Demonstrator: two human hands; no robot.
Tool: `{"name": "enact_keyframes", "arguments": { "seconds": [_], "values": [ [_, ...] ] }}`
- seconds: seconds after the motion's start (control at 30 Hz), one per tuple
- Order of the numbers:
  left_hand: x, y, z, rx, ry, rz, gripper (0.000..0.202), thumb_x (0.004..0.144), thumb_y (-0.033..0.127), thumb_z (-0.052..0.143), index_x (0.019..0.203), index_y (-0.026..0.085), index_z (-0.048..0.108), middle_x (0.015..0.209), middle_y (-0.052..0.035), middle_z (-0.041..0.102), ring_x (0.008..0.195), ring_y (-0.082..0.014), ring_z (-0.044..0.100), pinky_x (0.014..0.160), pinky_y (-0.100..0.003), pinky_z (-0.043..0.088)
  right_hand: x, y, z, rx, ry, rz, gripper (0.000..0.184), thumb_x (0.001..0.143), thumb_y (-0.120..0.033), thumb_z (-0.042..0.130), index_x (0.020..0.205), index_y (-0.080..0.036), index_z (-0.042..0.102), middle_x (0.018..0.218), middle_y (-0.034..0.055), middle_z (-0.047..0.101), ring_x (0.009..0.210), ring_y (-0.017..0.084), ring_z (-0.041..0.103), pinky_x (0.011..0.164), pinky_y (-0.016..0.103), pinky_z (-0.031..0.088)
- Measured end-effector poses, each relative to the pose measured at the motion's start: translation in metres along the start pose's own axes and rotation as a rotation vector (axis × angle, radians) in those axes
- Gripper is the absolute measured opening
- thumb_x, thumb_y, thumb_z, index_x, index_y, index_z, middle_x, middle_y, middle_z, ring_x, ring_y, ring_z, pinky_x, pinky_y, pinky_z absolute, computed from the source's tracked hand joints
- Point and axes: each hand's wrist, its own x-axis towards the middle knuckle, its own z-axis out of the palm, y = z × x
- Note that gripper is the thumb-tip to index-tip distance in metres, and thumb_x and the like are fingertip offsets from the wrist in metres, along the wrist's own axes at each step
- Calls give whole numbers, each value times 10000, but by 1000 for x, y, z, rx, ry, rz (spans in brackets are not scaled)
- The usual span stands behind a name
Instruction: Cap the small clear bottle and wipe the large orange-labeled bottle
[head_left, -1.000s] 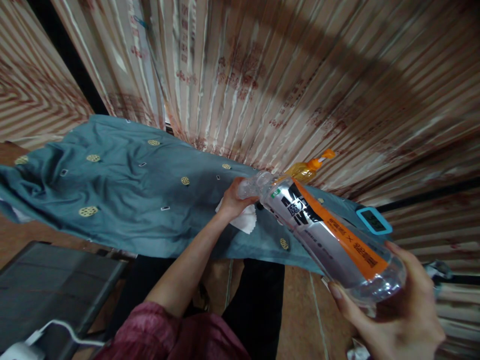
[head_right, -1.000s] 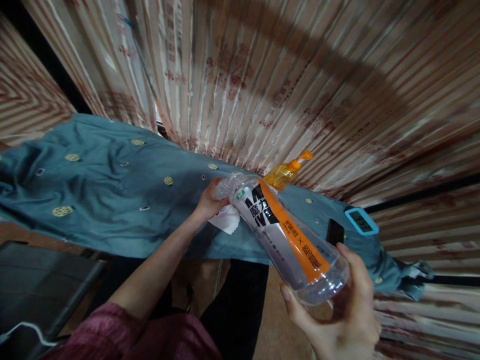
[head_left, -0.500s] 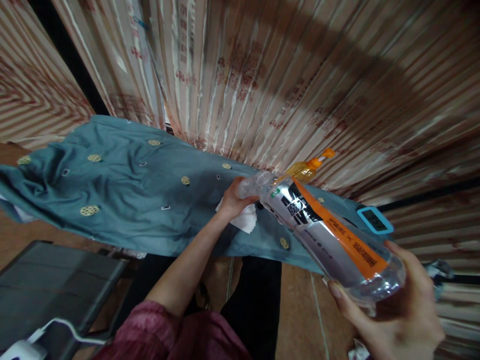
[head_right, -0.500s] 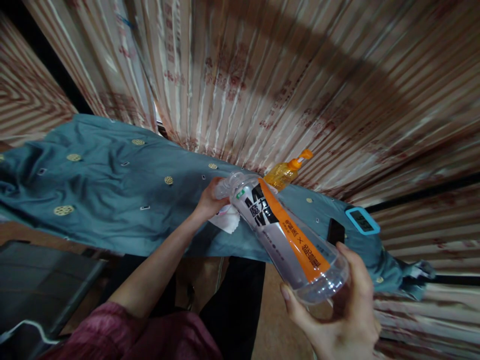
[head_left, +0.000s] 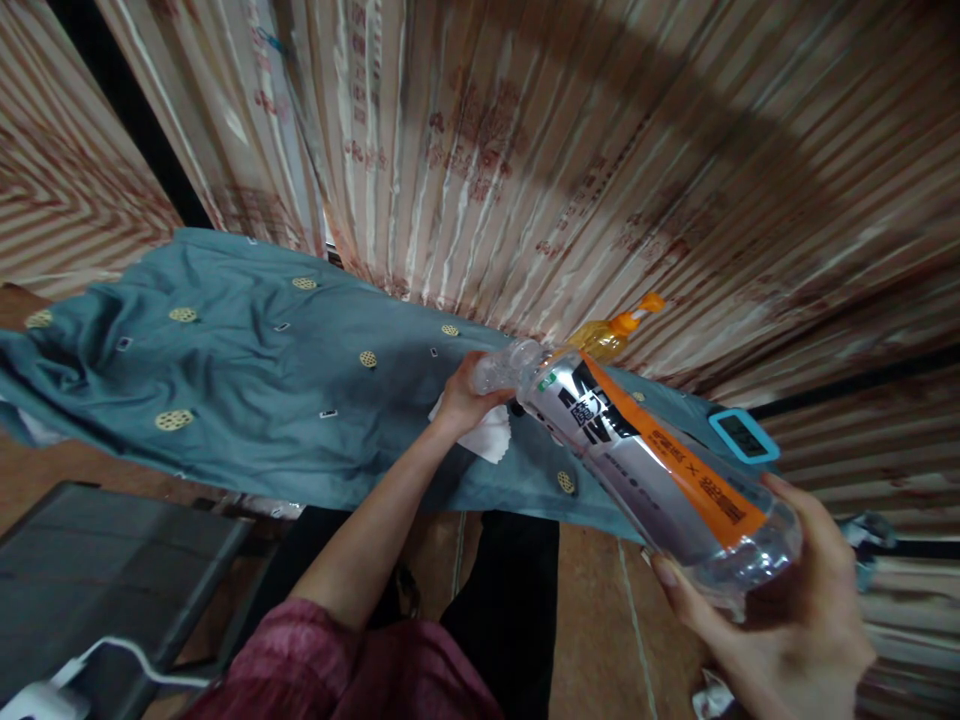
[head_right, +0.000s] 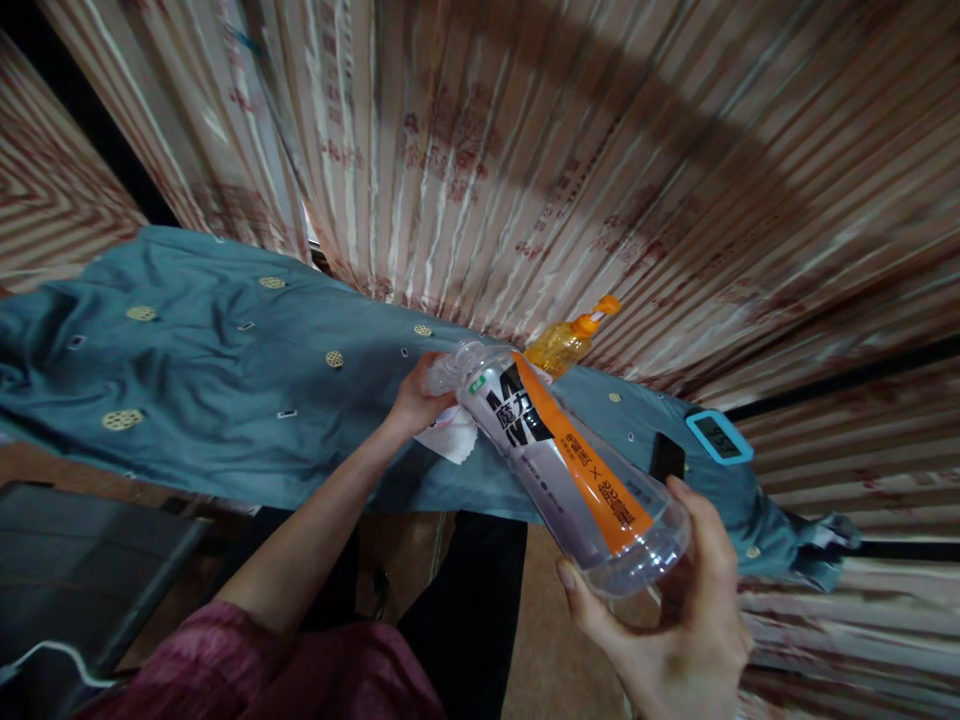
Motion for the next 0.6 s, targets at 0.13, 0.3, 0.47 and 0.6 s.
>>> {"name": "enact_keyframes", "arguments": {
  "seconds": [0.13, 0.3, 0.47, 0.6],
  "values": [
    [0, 0, 0, 1, -3, 6, 543, 627, 247, 830, 1105, 162, 589, 1051, -53, 704, 970, -204, 665, 849, -297, 501, 0, 2, 0, -11, 4, -26, 974, 634, -436, 864, 1482, -213, 438, 1363, 145, 552, 1232, 348, 570, 1112, 608, 394],
    [0, 0, 1, 32, 1, 0, 532, 635, 233, 819, 1109, 171, 584, 1026, -41, 709, 952, -202, 668, 842, -303, 508, 0, 5, 0, -12, 7, -18, 971, 628, -441, 866, 1475, -209, 450, 1356, 142, 567, 1174, 317, 597, 1104, 585, 407],
    [1, -2, 1, 46, -2, -11, 546, 634, 240, 819, 1119, 173, 578, 1032, -42, 708, 959, -207, 669, 847, -308, 507, -2, 5, 0, 24, -17, -13, 993, 625, -409, 873, 1490, -219, 426, 1363, 141, 560, 1184, 311, 594, 1118, 587, 393],
    [2, -5, 2, 12, 2, 8, 557, 624, 254, 825, 1114, 172, 574, 1027, -43, 700, 946, -206, 667, 843, -312, 509, -1, 6, 1, -6, -1, -11, 974, 638, -444, 857, 1483, -211, 434, 1367, 146, 564, 1179, 310, 607, 1090, 578, 432]
  ]
}}
